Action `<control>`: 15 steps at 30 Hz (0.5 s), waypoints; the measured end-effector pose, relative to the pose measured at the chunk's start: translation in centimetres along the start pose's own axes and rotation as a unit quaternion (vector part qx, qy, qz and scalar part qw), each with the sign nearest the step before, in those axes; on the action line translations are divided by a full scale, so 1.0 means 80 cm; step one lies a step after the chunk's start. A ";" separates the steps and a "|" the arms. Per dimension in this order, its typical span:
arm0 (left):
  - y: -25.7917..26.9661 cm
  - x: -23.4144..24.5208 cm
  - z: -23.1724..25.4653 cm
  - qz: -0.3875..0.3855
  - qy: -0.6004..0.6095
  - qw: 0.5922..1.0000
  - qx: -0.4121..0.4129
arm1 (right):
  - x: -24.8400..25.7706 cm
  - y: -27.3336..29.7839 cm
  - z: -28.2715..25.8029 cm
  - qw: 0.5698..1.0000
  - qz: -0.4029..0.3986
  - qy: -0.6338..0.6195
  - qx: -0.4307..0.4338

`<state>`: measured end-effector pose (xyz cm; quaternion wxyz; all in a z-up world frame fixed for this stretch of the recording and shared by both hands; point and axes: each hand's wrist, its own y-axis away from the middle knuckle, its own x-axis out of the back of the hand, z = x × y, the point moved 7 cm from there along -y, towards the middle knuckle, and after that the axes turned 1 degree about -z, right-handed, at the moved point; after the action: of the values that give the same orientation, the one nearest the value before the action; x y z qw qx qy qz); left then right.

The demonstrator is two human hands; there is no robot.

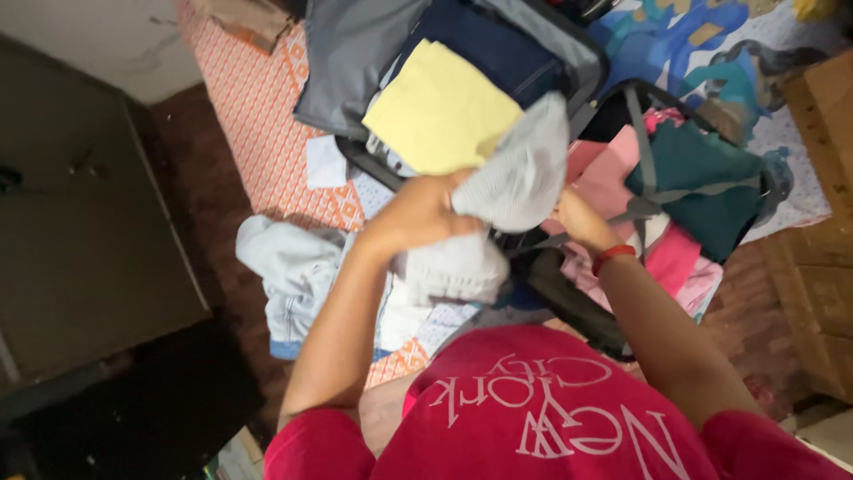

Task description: The person packs various folded clothes, including pants and shirts, into a black suitcase. They arrange the items to fit, close the suitcase, and then place a green bag on top of it.

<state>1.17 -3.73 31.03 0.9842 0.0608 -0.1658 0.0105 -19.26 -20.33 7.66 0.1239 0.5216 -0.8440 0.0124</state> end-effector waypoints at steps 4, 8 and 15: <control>-0.112 0.068 -0.037 0.060 0.050 0.994 -0.080 | 0.078 -0.043 -0.005 0.840 0.095 -0.520 -0.119; -0.230 0.127 -0.154 0.153 0.058 0.986 0.032 | 0.192 -0.096 0.042 0.882 0.242 -0.396 -0.079; -0.253 -0.023 -0.366 0.052 -0.328 0.899 0.287 | 0.183 -0.163 0.191 0.922 0.375 0.089 -0.039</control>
<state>9.74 -20.18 0.60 0.8121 0.3319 -0.4719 0.0878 -16.91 -41.40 -5.28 0.2050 0.1585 -0.9632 0.0717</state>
